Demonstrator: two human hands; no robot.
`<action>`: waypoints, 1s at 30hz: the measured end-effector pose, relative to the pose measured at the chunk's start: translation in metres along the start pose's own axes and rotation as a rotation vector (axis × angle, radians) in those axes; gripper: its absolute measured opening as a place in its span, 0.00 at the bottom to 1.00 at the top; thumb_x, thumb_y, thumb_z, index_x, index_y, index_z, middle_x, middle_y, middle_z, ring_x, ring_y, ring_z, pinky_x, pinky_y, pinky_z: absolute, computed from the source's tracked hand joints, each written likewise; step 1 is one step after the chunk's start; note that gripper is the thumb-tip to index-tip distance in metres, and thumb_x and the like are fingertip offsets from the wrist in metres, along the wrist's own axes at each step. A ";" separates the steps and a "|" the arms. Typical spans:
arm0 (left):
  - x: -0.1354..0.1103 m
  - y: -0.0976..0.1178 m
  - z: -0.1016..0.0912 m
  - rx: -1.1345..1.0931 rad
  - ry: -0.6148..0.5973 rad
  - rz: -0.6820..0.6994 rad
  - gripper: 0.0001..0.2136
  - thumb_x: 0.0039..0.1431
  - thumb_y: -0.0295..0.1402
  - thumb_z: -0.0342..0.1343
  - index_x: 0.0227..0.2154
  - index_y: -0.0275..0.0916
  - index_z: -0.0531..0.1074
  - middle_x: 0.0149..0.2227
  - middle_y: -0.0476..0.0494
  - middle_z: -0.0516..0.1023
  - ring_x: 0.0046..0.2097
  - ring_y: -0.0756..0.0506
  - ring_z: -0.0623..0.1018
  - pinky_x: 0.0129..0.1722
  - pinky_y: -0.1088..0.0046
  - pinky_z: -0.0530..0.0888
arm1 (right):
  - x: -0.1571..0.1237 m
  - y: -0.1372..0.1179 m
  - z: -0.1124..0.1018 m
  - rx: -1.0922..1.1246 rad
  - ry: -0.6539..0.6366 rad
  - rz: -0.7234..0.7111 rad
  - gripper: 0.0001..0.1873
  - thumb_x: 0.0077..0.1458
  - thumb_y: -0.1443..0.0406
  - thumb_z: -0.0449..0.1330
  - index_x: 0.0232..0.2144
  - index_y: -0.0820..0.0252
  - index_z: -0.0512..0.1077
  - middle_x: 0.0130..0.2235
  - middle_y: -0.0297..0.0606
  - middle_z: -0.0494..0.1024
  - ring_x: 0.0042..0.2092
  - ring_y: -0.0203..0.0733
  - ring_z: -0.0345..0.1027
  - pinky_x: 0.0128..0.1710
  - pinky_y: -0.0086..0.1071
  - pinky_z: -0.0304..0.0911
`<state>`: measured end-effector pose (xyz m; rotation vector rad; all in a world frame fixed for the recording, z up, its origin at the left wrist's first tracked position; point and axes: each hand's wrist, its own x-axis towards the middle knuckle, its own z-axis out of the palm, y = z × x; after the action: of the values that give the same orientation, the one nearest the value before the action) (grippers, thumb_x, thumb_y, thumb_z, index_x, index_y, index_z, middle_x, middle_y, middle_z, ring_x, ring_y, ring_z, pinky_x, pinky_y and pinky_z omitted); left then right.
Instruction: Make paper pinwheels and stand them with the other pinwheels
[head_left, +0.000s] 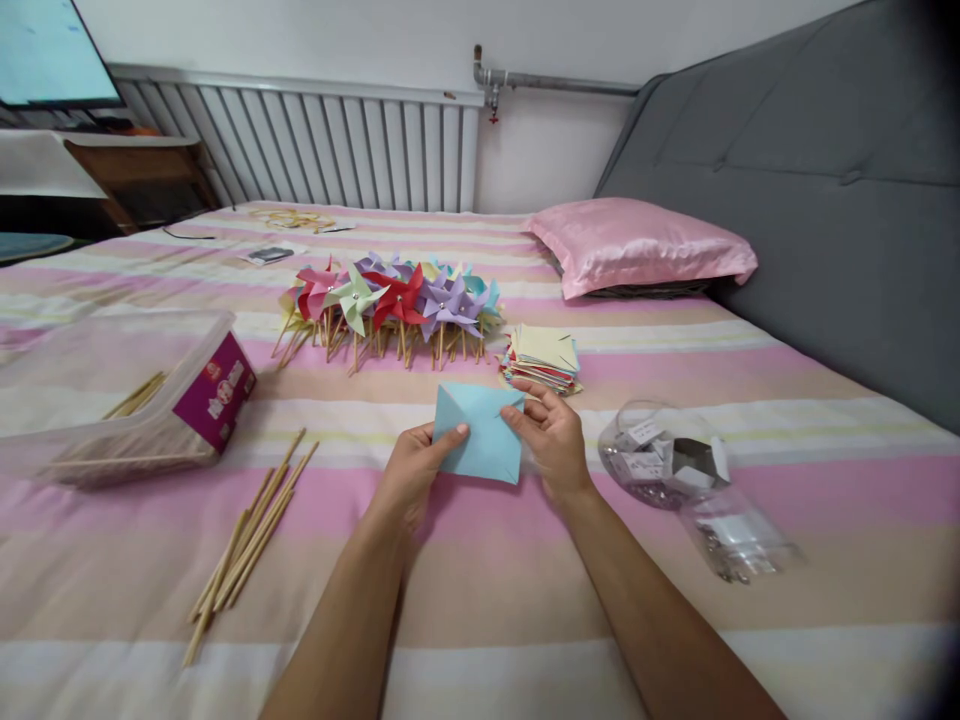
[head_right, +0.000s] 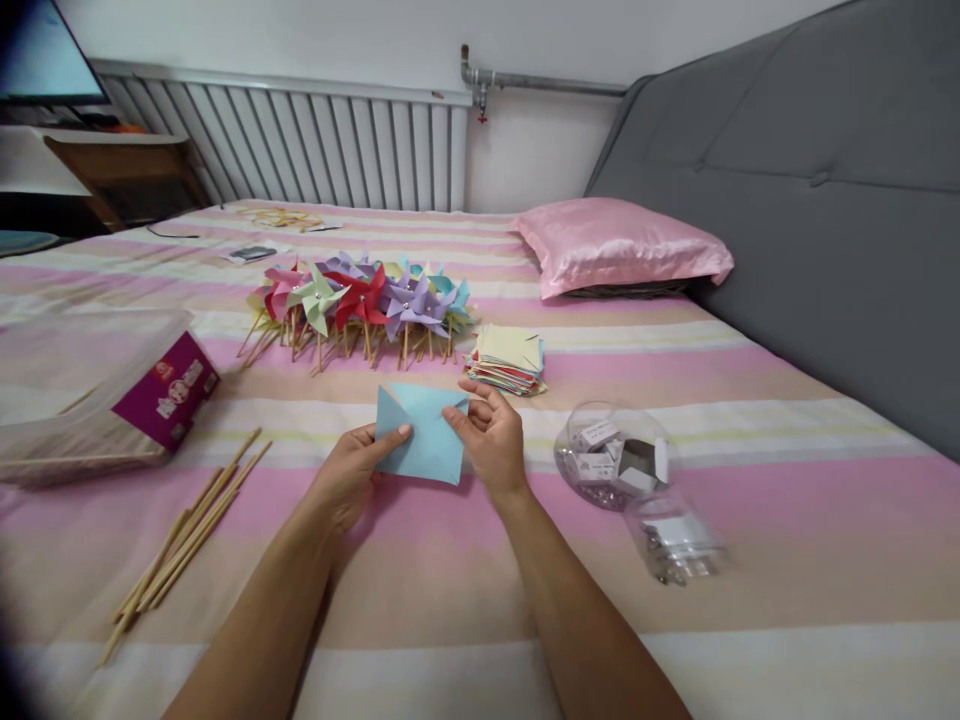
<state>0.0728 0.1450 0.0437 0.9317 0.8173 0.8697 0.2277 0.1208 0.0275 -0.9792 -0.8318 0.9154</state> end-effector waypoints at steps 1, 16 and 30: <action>0.000 0.000 0.000 0.005 -0.007 -0.003 0.14 0.44 0.38 0.66 0.31 0.33 0.79 0.30 0.40 0.81 0.30 0.47 0.77 0.35 0.72 0.72 | 0.000 -0.001 0.000 0.005 0.002 0.015 0.22 0.41 0.62 0.68 0.41 0.56 0.69 0.29 0.32 0.78 0.30 0.38 0.72 0.32 0.31 0.68; -0.003 0.011 0.006 -0.296 0.032 0.012 0.14 0.48 0.42 0.63 0.28 0.33 0.76 0.27 0.46 0.78 0.27 0.51 0.75 0.29 0.78 0.71 | 0.000 0.001 0.002 0.144 0.225 0.163 0.19 0.34 0.64 0.70 0.33 0.60 0.72 0.27 0.32 0.78 0.28 0.35 0.70 0.30 0.29 0.65; 0.001 0.000 0.009 -0.185 0.200 0.102 0.14 0.43 0.32 0.66 0.34 0.32 0.76 0.38 0.40 0.80 0.39 0.45 0.78 0.39 0.72 0.73 | -0.009 -0.006 0.014 0.138 0.178 0.263 0.15 0.39 0.58 0.67 0.28 0.59 0.69 0.28 0.29 0.74 0.28 0.31 0.67 0.25 0.24 0.62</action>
<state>0.0816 0.1427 0.0468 0.7363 0.8484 1.1215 0.2134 0.1152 0.0361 -1.0473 -0.4902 1.0776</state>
